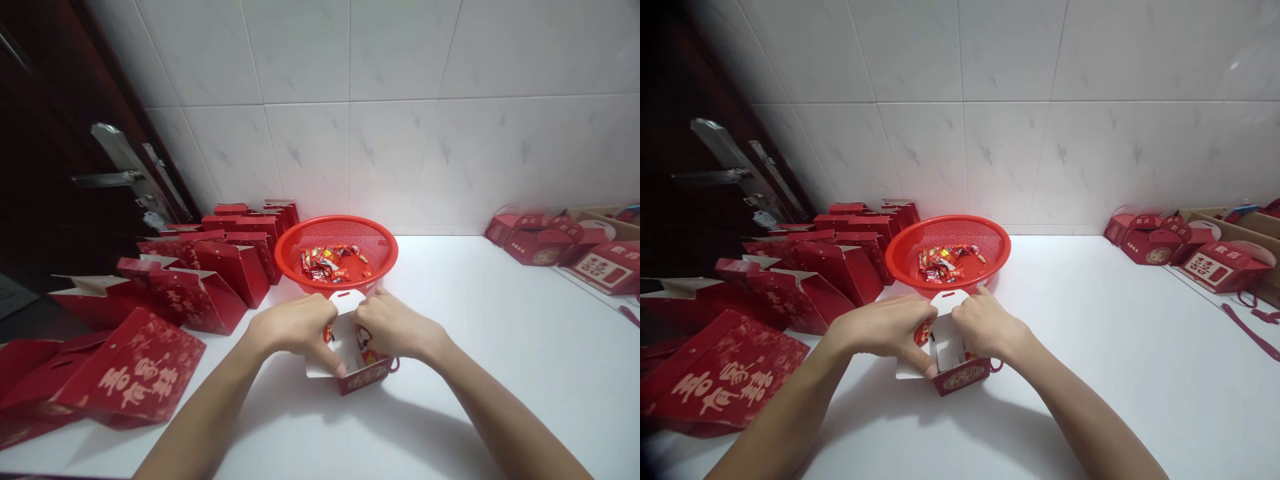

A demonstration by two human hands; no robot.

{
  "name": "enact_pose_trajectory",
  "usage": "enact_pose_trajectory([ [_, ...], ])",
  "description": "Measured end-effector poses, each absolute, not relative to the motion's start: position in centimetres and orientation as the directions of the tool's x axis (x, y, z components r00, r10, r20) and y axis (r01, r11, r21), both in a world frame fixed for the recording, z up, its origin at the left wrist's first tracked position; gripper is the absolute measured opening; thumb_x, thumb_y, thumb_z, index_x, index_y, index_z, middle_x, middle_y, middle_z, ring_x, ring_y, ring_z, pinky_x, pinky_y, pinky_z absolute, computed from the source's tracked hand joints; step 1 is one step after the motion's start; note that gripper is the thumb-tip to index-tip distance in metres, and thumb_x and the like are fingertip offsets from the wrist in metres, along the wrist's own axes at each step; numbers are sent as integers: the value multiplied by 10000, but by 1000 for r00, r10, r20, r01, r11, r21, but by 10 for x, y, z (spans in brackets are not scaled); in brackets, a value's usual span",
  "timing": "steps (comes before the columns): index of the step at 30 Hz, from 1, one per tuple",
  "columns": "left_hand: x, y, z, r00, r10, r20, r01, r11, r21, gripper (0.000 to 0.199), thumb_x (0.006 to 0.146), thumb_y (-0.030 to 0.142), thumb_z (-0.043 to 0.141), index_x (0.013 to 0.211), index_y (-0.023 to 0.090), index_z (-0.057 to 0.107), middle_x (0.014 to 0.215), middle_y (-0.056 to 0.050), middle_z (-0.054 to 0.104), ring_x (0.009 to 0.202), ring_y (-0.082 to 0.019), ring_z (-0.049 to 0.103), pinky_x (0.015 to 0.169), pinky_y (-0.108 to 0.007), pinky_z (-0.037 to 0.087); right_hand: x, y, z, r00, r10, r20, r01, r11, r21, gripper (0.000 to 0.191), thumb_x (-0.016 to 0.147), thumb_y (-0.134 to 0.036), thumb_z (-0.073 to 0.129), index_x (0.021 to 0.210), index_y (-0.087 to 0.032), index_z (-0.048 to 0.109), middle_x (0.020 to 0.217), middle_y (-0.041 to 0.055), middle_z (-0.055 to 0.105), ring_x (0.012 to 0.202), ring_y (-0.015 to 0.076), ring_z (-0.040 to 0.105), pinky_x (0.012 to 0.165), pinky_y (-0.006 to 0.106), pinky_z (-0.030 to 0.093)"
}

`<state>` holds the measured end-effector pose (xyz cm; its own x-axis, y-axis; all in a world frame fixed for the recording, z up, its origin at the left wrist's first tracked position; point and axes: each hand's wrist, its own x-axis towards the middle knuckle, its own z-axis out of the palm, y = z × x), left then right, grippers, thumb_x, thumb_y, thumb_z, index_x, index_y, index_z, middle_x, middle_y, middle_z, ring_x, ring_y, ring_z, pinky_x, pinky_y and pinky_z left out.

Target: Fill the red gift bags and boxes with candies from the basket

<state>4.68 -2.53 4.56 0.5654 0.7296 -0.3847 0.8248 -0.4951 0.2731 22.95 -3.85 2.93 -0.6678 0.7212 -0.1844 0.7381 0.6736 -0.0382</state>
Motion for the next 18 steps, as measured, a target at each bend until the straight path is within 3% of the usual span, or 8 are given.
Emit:
enact_pose_trajectory([
  [6, 48, -27, 48, 557, 728, -400, 830, -489, 267, 488, 584, 626, 754, 688, 216, 509, 671, 10, 557, 608, -163, 497, 469, -274, 279, 237, -37, 32, -695, 702, -155, 717, 692, -84, 111, 684, -91, 701, 776, -153, 692, 730, 59, 656, 819, 222, 544, 759, 306, 355],
  [10, 50, -25, 52, 565, 730, -385, 825, -495, 272, 440, 651, 589, 710, 665, 211, 485, 668, 12, 544, 593, -149, 464, 476, -273, 259, 245, -36, 36, -697, 702, -145, 716, 670, -197, 138, 706, -123, 697, 835, -161, 668, 729, 21, 618, 725, 171, 516, 604, 264, 311],
  [14, 51, -20, 56, 628, 717, -303, 775, -536, 335, 224, 729, 368, 638, 667, 200, 504, 656, 17, 531, 596, -141, 464, 494, -273, 251, 250, -36, 41, -704, 696, -141, 695, 635, -338, 139, 744, -143, 687, 872, -174, 641, 718, -19, 599, 623, 121, 481, 532, 247, 280],
  [16, 52, -18, 57, 675, 698, -240, 727, -573, 379, 86, 750, 249, 586, 698, 189, 553, 698, 10, 576, 629, -141, 499, 524, -267, 284, 252, -36, 42, -704, 698, -130, 689, 628, -361, 145, 749, -160, 697, 875, -176, 626, 724, -24, 596, 615, 116, 480, 526, 242, 291],
  [18, 52, -16, 56, 711, 672, -208, 688, -605, 400, 75, 772, 177, 547, 707, 178, 584, 715, 2, 606, 646, -141, 523, 560, -262, 321, 252, -36, 42, -702, 702, -119, 690, 629, -357, 141, 747, -154, 698, 856, -174, 610, 717, -27, 587, 607, 114, 475, 520, 239, 301],
])
